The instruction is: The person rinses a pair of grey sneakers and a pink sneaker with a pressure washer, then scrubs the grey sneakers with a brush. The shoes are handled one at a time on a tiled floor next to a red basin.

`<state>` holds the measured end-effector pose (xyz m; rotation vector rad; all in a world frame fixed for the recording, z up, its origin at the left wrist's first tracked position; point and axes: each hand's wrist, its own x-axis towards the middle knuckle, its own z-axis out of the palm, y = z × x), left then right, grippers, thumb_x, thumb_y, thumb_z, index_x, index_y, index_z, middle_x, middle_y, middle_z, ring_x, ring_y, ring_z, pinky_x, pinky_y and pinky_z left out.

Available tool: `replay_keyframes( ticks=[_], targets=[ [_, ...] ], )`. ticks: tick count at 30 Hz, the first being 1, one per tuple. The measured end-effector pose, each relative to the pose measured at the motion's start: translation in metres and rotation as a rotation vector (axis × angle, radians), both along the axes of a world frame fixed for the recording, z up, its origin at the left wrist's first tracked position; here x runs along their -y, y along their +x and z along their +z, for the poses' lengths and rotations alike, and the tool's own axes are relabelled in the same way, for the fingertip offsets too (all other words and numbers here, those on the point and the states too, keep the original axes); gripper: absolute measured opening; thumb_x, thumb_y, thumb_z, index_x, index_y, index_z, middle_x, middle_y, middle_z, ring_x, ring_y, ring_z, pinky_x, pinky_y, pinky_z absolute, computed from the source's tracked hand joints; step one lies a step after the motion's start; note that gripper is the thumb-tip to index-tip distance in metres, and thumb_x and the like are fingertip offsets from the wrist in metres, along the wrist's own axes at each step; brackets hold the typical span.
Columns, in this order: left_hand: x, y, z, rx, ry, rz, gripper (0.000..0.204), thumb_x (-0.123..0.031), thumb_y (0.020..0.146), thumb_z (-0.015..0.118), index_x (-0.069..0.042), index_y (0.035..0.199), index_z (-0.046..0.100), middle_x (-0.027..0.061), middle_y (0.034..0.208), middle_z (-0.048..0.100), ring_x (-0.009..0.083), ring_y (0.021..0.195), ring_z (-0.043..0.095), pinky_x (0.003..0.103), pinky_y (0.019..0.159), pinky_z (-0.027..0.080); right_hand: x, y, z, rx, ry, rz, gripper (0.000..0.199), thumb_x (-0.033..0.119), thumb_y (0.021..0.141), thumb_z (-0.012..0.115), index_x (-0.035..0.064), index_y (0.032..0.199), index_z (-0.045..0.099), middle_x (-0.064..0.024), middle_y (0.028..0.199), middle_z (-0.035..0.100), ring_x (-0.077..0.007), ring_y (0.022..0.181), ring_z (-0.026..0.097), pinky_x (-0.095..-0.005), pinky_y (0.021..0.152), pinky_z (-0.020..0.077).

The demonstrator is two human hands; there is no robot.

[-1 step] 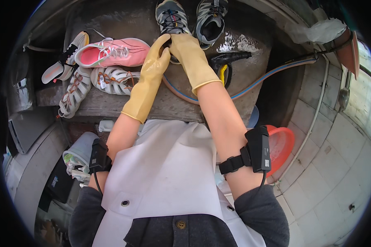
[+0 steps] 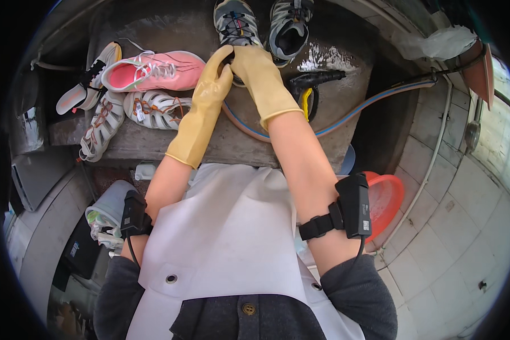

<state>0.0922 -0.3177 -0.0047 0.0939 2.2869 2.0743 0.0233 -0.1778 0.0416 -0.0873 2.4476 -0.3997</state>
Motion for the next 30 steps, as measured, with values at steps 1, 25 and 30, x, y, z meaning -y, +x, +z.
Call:
replay_keyframes(
  ticks=[1,25,30],
  targets=[
    [0.002,-0.001,0.005,0.071,0.019,-0.023,0.049,-0.006,0.102,0.057,-0.003,0.151,0.059,0.019,0.141,0.067,0.0293,0.131,0.063,0.037,0.114,0.047,0.002,-0.001,0.0,0.004,0.03,0.012,0.045,0.036,0.1,0.068,0.0159,0.14,0.073,-0.0177,0.136,0.076,-0.0373,0.127,0.072,-0.0505,0.106,0.0584],
    [0.004,-0.014,-0.012,-0.124,-0.216,-0.006,0.055,-0.003,0.102,0.051,-0.009,0.157,0.058,0.0245,0.145,0.068,0.0428,0.137,0.062,0.044,0.118,0.049,0.026,-0.022,-0.002,0.001,0.238,-0.063,0.037,0.032,0.102,0.065,0.0133,0.13,0.081,-0.0148,0.134,0.079,-0.0307,0.127,0.075,-0.0433,0.102,0.0606],
    [0.008,-0.007,0.005,0.071,-0.223,-0.078,0.058,-0.003,0.101,0.053,-0.001,0.16,0.051,0.0244,0.144,0.067,0.0298,0.129,0.066,0.036,0.111,0.05,0.025,-0.024,-0.01,0.03,0.202,-0.095,0.034,0.028,0.098,0.072,0.0112,0.126,0.082,-0.0171,0.133,0.078,-0.0342,0.127,0.074,-0.0445,0.103,0.0605]
  ],
)
